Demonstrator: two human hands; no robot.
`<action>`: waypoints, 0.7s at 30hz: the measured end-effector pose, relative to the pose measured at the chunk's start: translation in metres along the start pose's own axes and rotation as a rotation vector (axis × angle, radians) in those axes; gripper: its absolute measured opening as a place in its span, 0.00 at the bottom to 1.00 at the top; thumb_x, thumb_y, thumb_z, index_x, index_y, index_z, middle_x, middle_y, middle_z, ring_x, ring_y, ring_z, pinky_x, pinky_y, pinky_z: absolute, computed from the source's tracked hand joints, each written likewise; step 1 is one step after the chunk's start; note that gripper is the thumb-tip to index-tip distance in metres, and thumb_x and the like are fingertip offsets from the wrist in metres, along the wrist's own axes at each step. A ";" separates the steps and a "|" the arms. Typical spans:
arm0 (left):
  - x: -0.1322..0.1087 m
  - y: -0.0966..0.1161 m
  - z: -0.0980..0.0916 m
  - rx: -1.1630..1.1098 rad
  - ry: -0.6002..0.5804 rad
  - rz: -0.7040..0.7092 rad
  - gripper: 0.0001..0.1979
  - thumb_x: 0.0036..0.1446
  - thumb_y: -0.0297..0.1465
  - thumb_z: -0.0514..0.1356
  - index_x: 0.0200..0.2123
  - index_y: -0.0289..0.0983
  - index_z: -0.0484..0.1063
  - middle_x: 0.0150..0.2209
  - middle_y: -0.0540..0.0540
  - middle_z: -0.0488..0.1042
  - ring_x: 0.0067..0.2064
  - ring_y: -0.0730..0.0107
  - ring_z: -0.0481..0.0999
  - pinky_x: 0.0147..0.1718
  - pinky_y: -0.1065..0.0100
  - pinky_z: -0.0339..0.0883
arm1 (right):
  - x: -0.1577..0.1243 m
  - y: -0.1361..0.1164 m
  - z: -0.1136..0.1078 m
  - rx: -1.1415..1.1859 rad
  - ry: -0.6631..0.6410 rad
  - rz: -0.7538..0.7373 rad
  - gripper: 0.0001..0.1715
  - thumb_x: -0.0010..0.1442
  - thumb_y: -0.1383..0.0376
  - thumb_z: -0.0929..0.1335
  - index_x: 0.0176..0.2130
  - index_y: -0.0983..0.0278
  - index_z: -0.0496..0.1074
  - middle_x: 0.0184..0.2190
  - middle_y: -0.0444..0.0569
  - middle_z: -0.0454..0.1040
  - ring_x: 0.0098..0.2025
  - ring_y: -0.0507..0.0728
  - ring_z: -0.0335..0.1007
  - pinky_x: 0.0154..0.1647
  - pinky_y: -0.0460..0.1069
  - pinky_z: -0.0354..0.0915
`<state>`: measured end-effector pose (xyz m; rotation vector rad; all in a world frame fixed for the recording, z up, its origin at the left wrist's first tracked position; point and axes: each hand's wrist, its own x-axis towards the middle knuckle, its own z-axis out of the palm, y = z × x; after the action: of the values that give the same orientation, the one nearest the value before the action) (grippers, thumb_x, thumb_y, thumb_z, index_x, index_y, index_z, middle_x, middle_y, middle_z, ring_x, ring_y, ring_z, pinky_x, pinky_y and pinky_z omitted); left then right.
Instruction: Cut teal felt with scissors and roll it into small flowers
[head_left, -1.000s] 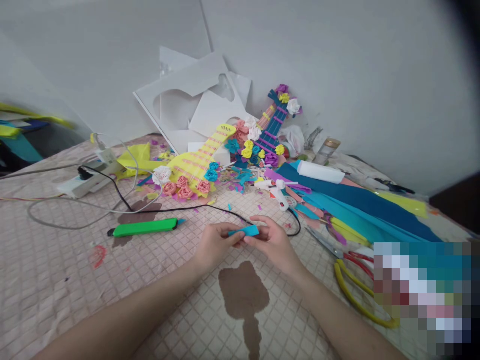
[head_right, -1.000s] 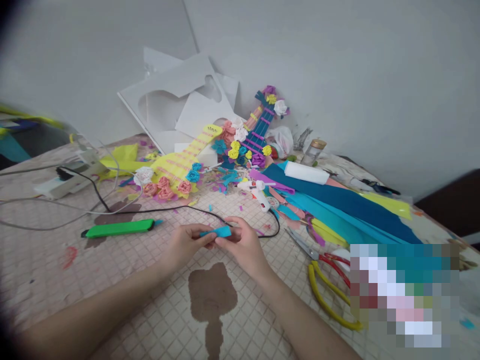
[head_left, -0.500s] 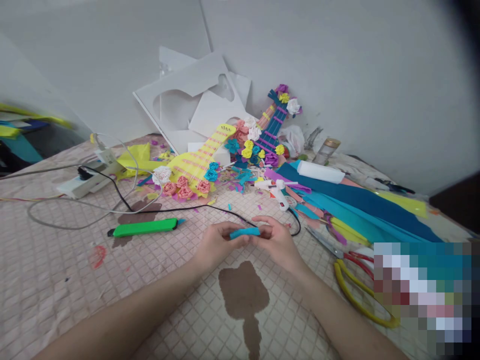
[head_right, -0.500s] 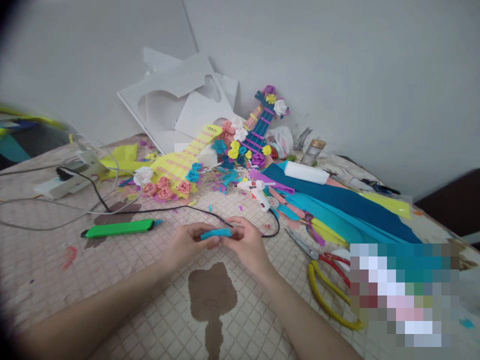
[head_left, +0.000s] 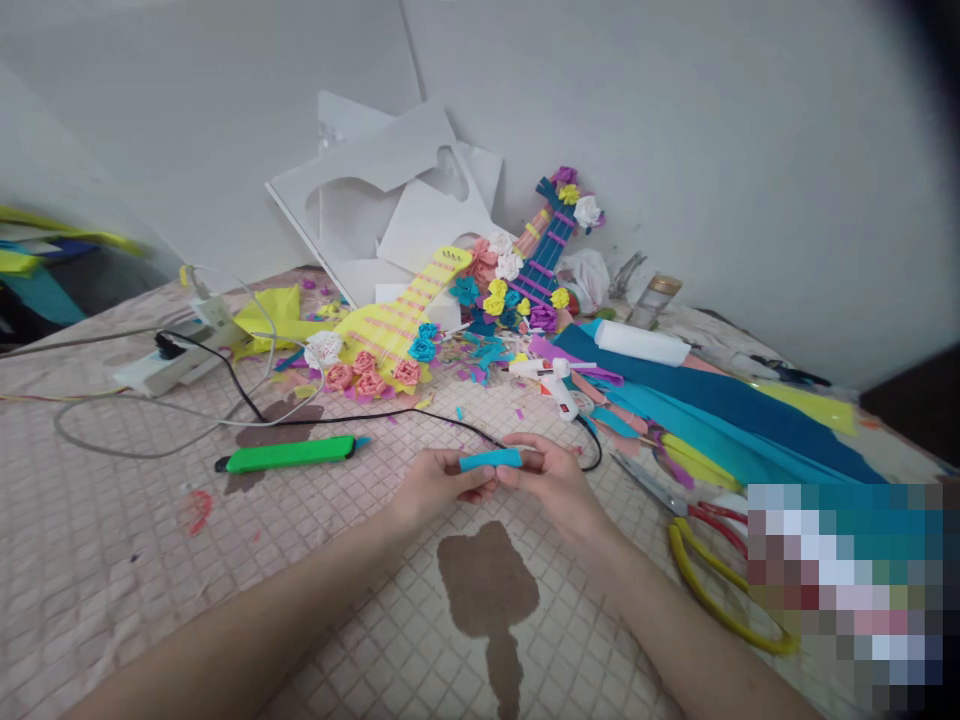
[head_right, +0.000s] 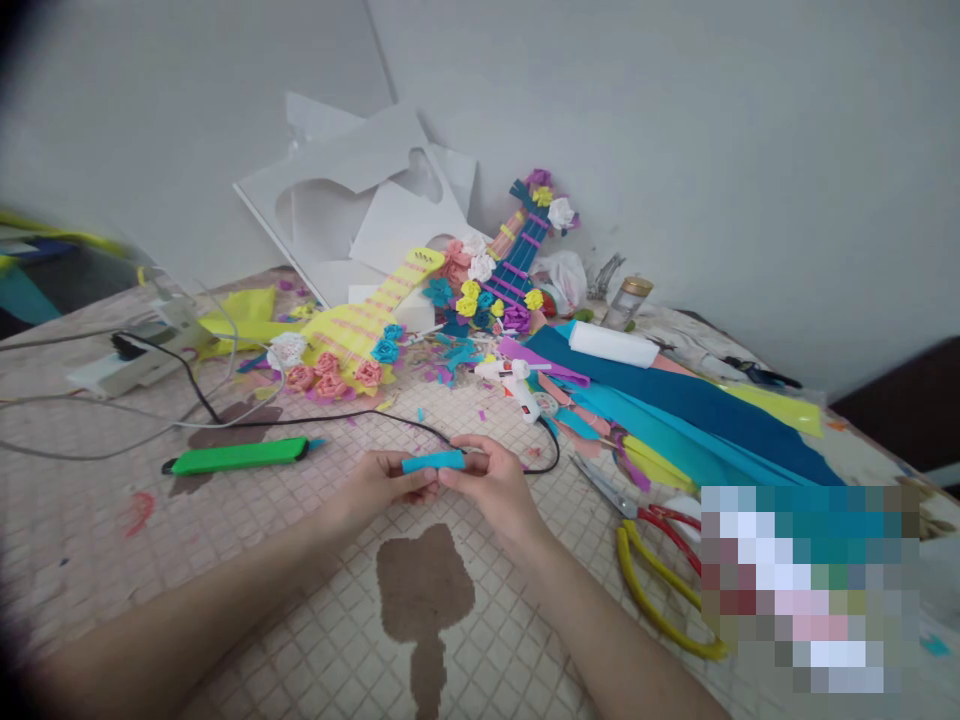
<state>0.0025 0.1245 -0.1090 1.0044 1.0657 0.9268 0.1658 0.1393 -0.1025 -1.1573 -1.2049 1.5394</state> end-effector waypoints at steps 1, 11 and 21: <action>0.000 0.000 0.000 -0.021 0.001 -0.020 0.14 0.41 0.38 0.67 0.24 0.31 0.75 0.22 0.48 0.74 0.23 0.77 0.70 0.27 0.73 0.65 | 0.000 -0.001 0.000 0.008 0.006 0.007 0.24 0.39 0.65 0.75 0.38 0.63 0.69 0.24 0.41 0.75 0.26 0.52 0.71 0.35 0.49 0.66; 0.000 0.001 -0.003 -0.178 0.031 -0.087 0.13 0.40 0.37 0.68 0.26 0.32 0.76 0.27 0.46 0.77 0.28 0.75 0.74 0.29 0.74 0.67 | 0.003 -0.001 -0.003 0.047 0.061 0.007 0.25 0.38 0.65 0.75 0.38 0.64 0.69 0.23 0.42 0.75 0.27 0.53 0.71 0.30 0.49 0.65; 0.000 0.000 -0.004 -0.273 0.005 -0.049 0.13 0.44 0.36 0.67 0.30 0.32 0.76 0.33 0.43 0.79 0.34 0.70 0.77 0.38 0.70 0.69 | 0.006 0.000 -0.007 0.065 0.097 -0.055 0.22 0.45 0.62 0.73 0.40 0.65 0.70 0.26 0.47 0.77 0.32 0.57 0.74 0.33 0.51 0.66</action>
<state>-0.0013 0.1255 -0.1096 0.7477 0.9348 1.0045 0.1715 0.1462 -0.1038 -1.1341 -1.1055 1.4544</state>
